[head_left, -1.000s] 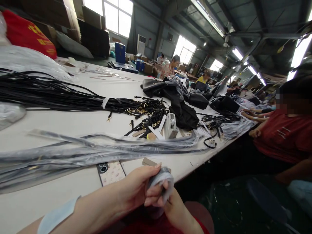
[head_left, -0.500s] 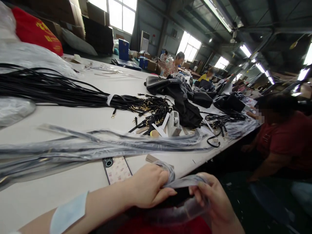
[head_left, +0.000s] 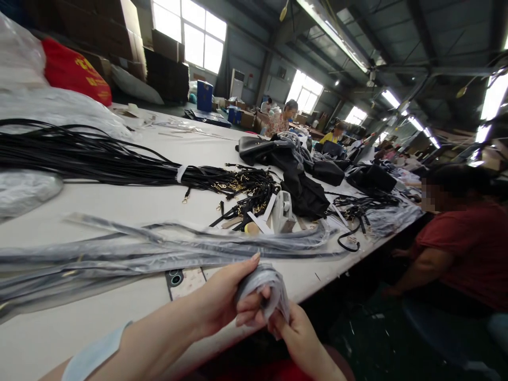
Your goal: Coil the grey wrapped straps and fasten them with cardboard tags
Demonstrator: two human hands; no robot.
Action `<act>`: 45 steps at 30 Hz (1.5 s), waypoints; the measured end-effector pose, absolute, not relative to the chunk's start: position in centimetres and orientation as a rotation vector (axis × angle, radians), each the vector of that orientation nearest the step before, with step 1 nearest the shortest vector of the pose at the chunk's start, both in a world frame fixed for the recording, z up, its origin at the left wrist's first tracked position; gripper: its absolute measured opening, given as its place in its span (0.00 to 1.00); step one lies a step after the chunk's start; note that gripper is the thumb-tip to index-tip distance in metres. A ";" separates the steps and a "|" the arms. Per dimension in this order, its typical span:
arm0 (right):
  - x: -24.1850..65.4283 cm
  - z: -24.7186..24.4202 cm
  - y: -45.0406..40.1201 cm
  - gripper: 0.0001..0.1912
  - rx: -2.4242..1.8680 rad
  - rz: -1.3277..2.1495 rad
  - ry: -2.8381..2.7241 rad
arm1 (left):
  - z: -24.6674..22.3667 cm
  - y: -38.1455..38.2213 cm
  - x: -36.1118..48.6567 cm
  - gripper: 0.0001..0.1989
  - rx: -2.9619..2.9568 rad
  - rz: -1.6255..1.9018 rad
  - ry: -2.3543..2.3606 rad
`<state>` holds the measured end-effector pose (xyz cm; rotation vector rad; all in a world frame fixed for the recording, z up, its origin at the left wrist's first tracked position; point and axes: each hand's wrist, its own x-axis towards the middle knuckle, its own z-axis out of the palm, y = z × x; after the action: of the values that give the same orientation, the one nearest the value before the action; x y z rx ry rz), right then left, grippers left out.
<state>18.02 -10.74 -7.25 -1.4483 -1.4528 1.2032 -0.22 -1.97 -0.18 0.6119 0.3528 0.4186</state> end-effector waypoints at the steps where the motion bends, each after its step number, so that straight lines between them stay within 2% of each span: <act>1: 17.9 -7.6 -10.6 0.25 -1.452 1.268 -1.450 | 0.1 -1.5 -0.6 0.30 0.601 0.448 0.347; 7: 15.5 -10.0 -11.2 0.32 -1.285 1.704 -1.360 | 1.2 0.3 -1.7 0.23 0.649 0.835 0.314; 9: 15.0 -9.9 -11.6 0.32 -1.170 1.791 -1.323 | 0.5 0.2 -1.4 0.22 0.902 0.986 0.392; 11: 15.3 -8.9 -11.8 0.29 -1.081 1.802 -1.286 | -0.6 -0.2 -1.0 0.23 1.391 1.049 0.523; 14: 17.2 -6.2 -11.7 0.23 -1.068 1.706 -1.160 | -2.0 -1.4 -0.2 0.22 2.211 0.819 0.637; 16: 18.9 -4.6 -11.6 0.20 -1.126 1.649 -1.120 | -2.1 -2.0 0.2 0.19 2.529 0.597 0.613; 22: 22.3 -3.7 -11.8 0.18 -1.292 1.922 -1.338 | -1.8 -2.3 0.7 0.18 2.776 0.281 0.513; 25: 23.4 -2.9 -12.1 0.13 -1.539 1.799 -1.627 | -2.6 -2.5 0.9 0.18 2.754 0.206 0.470; 29: 24.2 -1.5 -12.1 0.07 -1.724 1.249 -2.041 | -2.8 -2.6 1.1 0.18 2.553 0.123 0.467; 34: 23.8 -2.0 -12.1 0.15 -1.600 0.873 -1.945 | -3.1 -1.6 1.1 0.22 1.733 -0.038 0.515; 39: 22.3 -4.4 -12.1 0.22 -1.436 0.852 -1.770 | -4.1 -1.1 1.2 0.25 1.112 0.073 0.341; 45: 16.9 -8.9 -11.9 0.27 -1.253 1.194 -1.291 | -6.0 -1.3 1.8 0.23 0.711 0.134 0.323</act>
<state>16.93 -11.88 -8.86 -1.2535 -1.2913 1.1938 1.82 -1.27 -5.96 0.7113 0.3227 0.1338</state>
